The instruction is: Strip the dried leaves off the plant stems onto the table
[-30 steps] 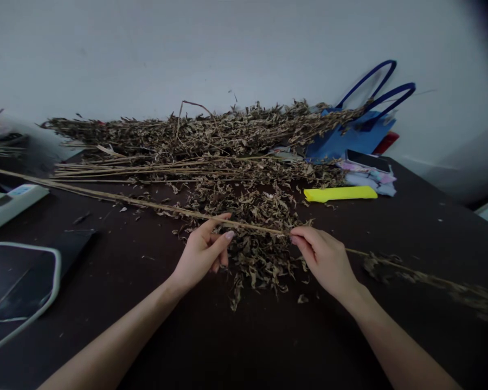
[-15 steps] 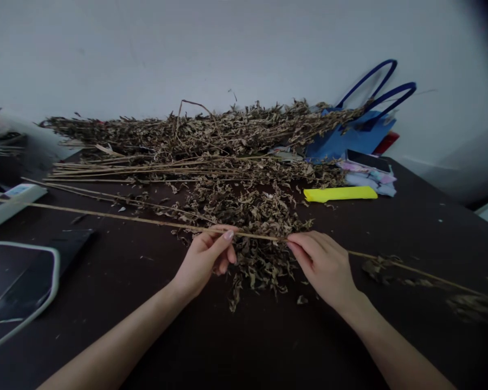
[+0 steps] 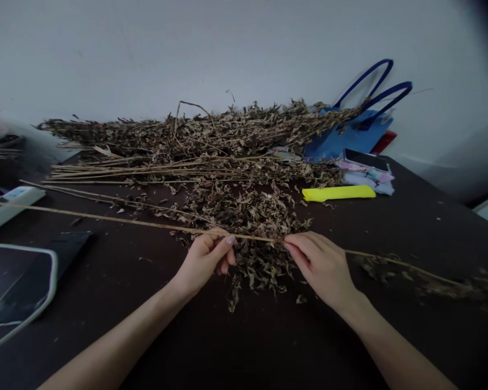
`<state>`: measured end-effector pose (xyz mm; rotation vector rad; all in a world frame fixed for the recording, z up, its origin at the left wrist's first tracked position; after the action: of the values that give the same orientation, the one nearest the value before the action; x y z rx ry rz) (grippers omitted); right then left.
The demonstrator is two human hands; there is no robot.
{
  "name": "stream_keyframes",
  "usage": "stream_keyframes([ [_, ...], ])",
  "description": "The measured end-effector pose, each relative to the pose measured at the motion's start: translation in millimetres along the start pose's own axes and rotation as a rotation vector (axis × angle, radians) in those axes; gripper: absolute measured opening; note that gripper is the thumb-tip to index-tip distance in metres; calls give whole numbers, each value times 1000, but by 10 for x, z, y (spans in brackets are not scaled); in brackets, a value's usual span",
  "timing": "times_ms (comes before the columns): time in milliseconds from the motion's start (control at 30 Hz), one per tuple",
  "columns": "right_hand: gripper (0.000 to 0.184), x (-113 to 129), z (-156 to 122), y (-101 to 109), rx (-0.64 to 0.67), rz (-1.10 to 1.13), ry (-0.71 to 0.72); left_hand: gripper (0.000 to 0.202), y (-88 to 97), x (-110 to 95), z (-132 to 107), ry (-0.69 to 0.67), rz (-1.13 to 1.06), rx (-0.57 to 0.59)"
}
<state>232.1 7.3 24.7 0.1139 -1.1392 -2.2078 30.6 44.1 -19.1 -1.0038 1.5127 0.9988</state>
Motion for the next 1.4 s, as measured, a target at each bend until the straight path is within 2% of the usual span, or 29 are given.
stream_keyframes([
  [167,13,-17,-2,-6,16,22,-19,39,8,-73,2,-85,113,15],
  [267,14,-39,-7,1,19,28,-40,32,17,-86,-1,-138,137,-8],
  [367,13,-55,-13,4,14,18,-50,21,29,-39,-4,-110,167,-9],
  [500,12,-69,-12,0,-7,4,-52,21,16,-2,-19,-43,254,60],
  [633,12,-62,-5,3,-21,4,-40,37,23,-22,-26,15,121,42],
  [800,10,0,6,19,-42,-29,33,26,44,8,4,61,-221,-33],
  [900,10,17,8,0,-20,-25,43,22,54,24,24,65,-327,-43],
  [1067,14,10,2,-43,42,-9,9,19,97,32,40,48,-298,-72],
  [1233,30,12,8,-66,105,-34,-8,27,91,29,48,32,-234,-58],
  [1400,48,9,3,-89,201,-26,-26,25,55,37,45,25,-208,-50],
])
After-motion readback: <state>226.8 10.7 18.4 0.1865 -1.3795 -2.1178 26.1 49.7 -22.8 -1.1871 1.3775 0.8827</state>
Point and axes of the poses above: each hand's wrist, its own z-axis towards the middle knuckle, its own y-axis out of the back of the hand, x = y × z, the point moved 5 cm from there along z, towards the middle knuckle, and after that the axes turned 5 degrees about z, right-handed, at the moved point
